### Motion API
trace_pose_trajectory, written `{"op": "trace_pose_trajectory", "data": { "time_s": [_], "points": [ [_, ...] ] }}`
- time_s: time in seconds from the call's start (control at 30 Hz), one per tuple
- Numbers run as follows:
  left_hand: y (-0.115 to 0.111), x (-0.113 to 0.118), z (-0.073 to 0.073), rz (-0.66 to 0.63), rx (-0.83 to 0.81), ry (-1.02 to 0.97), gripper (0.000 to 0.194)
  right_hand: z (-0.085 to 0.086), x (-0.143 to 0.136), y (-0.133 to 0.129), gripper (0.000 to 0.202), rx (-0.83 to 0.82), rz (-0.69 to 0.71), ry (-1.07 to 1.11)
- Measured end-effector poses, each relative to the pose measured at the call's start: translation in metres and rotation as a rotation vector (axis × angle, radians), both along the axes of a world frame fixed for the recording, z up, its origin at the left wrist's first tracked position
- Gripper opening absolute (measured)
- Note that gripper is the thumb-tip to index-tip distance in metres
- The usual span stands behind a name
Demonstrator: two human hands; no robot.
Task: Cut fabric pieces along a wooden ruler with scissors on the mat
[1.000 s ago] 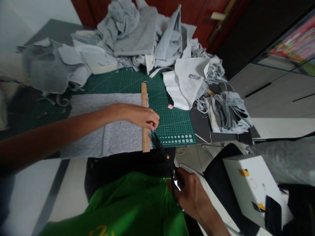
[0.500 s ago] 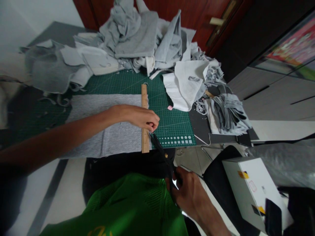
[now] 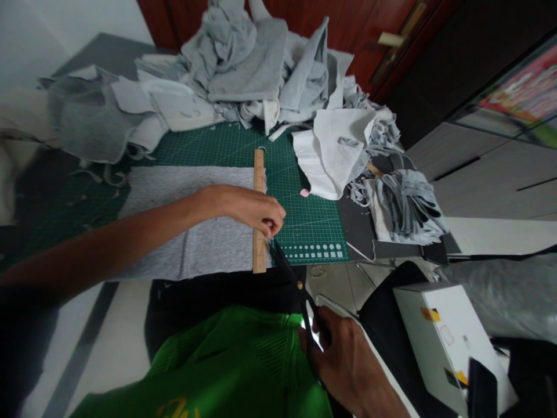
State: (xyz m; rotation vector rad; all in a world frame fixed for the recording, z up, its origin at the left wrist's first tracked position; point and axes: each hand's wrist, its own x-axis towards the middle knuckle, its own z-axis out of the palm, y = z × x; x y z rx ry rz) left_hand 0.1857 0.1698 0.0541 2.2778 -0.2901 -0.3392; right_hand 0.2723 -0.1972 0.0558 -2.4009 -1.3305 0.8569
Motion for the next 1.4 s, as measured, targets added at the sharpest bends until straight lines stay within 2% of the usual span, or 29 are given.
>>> {"op": "trace_pose_trajectory", "data": {
  "time_s": [0.27, 0.57, 0.7, 1.03, 1.4],
  "points": [
    [0.002, 0.006, -0.004, -0.014, -0.085, -0.045, 0.015, -0.003, -0.005, 0.011, 0.031, -0.008, -0.002, -0.033],
    [0.0, 0.003, 0.01, -0.034, -0.069, -0.099, 0.015, 0.002, -0.017, 0.043, 0.033, -0.05, -0.054, 0.041],
    [0.0, 0.002, 0.011, -0.034, -0.053, -0.125, 0.014, 0.004, -0.019, 0.052, 0.035, -0.042, -0.059, 0.046],
    [-0.002, 0.006, 0.009, -0.014, -0.072, -0.114, 0.011, -0.005, -0.018, 0.065, 0.037, 0.056, -0.037, 0.075],
    [-0.001, 0.008, 0.007, -0.035, -0.078, -0.126, 0.012, -0.009, -0.015, 0.066, 0.032, 0.057, -0.016, 0.037]
  ]
}}
